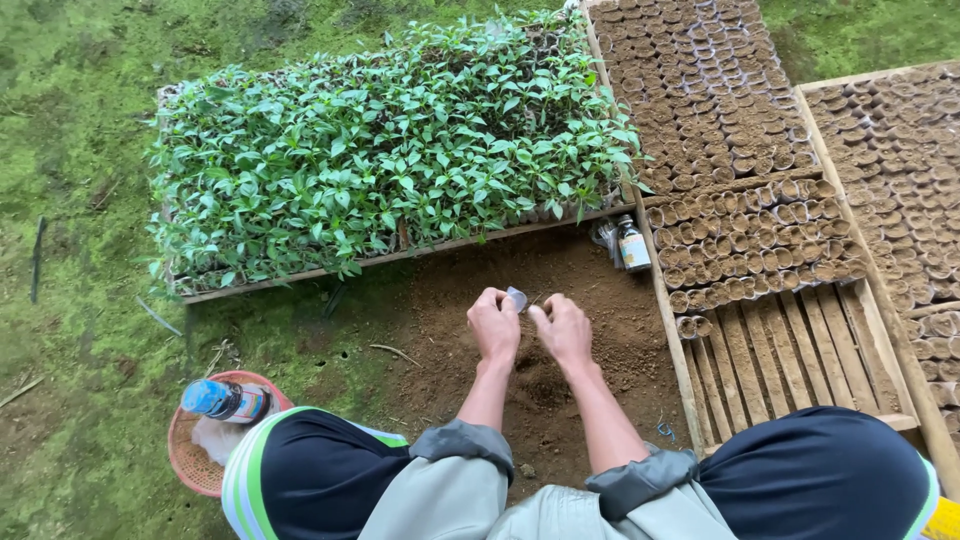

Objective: Folding paper sheets into seedling cups, filling them with soil, and arranging them in a wooden tray.

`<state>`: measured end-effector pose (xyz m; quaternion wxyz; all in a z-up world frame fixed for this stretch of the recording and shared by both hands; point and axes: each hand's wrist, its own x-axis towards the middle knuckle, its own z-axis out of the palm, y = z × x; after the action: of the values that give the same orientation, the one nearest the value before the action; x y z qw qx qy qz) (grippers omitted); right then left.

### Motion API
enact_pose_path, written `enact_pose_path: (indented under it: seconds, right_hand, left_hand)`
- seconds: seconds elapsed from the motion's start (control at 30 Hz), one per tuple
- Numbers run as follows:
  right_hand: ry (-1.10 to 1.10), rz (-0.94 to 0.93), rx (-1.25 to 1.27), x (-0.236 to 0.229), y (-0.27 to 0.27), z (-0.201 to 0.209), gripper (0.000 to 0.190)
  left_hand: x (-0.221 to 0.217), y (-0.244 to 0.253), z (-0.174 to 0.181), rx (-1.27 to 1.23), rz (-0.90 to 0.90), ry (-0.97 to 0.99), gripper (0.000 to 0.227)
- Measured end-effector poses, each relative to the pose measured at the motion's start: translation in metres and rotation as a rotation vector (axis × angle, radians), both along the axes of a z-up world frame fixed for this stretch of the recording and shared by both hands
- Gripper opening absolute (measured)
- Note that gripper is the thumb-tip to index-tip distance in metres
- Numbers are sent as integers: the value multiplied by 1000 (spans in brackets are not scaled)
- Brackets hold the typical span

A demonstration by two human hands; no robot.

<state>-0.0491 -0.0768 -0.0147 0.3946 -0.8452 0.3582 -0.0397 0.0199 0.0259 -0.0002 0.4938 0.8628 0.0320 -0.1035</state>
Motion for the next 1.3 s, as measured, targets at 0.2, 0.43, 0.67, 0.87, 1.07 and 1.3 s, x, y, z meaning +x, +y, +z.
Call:
enact_pose_path:
  seconds: [0.2,0.43,0.67,0.87,1.07,1.3]
  right_hand:
    - [385,369,-198,-9,35,-48,51]
    - [171,-101,320,-13,17,-43,16]
    - [-183,-230,667,4,-2,54,18]
    - [32,-154,222,15,-18,0,26]
    - [93,-153,172,14,-23,-24,8]
    - [-38,-231,311,10,-20,3,11]
  left_hand:
    - [6,7,7,40,67,70,6]
    - [8,4,1,48,40,98,7]
    - [0,-6,9,90,-90,60,6]
    - [-9,-13,7,106,-147,6,6]
    - [-17,-12,17,55,-126,68,7]
    - [-17,-18,12,87,-105,135,9]
